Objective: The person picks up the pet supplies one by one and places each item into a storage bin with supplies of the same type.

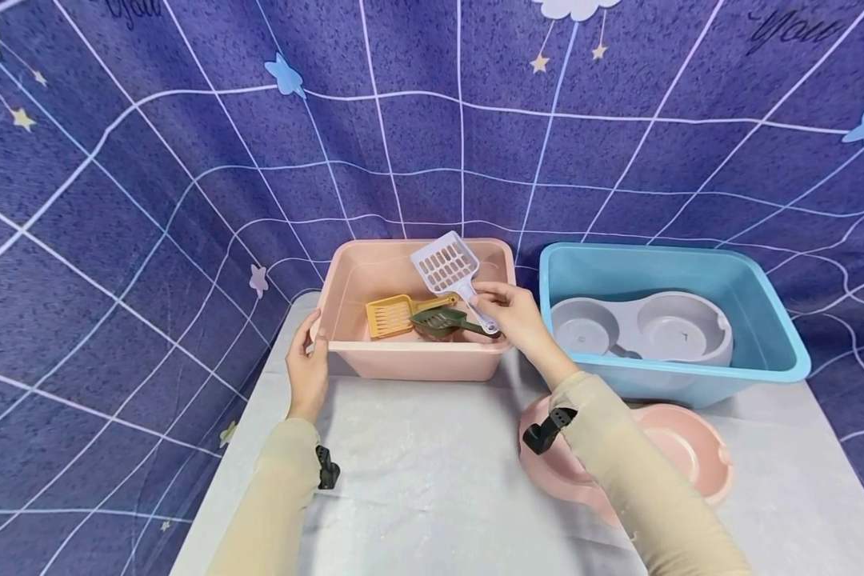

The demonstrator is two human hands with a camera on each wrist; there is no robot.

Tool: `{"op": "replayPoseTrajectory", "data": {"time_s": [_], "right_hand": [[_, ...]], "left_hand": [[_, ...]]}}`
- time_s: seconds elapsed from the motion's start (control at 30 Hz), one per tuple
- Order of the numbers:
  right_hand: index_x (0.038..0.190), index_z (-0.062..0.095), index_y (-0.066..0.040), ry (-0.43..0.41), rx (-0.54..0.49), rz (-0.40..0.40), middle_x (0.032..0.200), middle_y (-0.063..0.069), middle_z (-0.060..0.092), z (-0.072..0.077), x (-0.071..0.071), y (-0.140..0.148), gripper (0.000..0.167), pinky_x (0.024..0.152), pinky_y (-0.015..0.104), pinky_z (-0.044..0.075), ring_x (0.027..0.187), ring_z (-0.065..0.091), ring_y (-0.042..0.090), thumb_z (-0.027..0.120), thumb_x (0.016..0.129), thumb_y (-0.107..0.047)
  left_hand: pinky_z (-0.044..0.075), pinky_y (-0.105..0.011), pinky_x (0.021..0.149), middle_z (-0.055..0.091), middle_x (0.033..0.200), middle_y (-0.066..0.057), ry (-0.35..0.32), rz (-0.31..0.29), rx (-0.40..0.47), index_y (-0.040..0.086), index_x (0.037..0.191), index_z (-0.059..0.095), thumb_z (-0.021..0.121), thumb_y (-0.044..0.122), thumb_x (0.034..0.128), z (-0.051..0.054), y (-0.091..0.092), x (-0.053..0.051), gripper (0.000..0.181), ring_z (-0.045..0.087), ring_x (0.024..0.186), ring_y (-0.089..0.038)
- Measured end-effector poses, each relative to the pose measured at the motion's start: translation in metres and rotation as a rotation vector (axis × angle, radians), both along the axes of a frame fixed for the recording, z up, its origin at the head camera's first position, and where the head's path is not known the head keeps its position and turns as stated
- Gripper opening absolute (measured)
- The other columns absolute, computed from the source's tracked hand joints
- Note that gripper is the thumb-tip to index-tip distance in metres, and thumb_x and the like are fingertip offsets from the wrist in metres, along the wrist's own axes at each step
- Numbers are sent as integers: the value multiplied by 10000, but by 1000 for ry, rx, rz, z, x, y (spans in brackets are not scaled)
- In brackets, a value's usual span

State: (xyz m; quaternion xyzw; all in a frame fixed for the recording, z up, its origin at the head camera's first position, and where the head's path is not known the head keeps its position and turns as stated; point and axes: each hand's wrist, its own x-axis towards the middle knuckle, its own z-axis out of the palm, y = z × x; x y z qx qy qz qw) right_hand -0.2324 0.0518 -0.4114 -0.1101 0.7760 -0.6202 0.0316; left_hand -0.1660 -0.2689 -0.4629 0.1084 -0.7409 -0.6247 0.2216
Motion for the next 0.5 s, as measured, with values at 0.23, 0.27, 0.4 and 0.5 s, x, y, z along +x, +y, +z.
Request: {"op": "replayPoseTrajectory", "data": {"time_s": [0.23,0.27,0.4,0.5], "right_hand": [[1228,689,-16,22,25,-13,1050,160,724,-6,0,-3,321,797,317,536,938,679,236,686,939,-155],[1223,692,-18,29,29,-16,1045,156,726,-7,0,-3,317,796,316,535,937,681,234,688,939,-158],[1201,704,-18,48,43,-36,1021,149,731,-10,1,-4,303,799,326,533,929,683,235,695,935,-164],[1183,712,-19,64,59,-55,1004,141,733,-12,1,-5,291,799,326,535,915,682,229,699,933,-167]], "left_hand": [[460,-180,777,518,1375,-191,-12,0,-6,22,1426,512,499,61,1015,0,1,1,413,486,1050,-140],[462,-184,780,519,1369,-192,-11,-1,-6,21,1426,512,500,62,1015,0,1,1,413,486,1049,-138],[453,-149,767,525,1356,-190,-10,3,-15,22,1425,513,500,65,1015,0,1,0,412,484,1045,-124],[444,-134,758,531,1349,-198,-8,8,-23,23,1424,515,502,67,1014,0,1,0,412,484,1038,-118]]}}
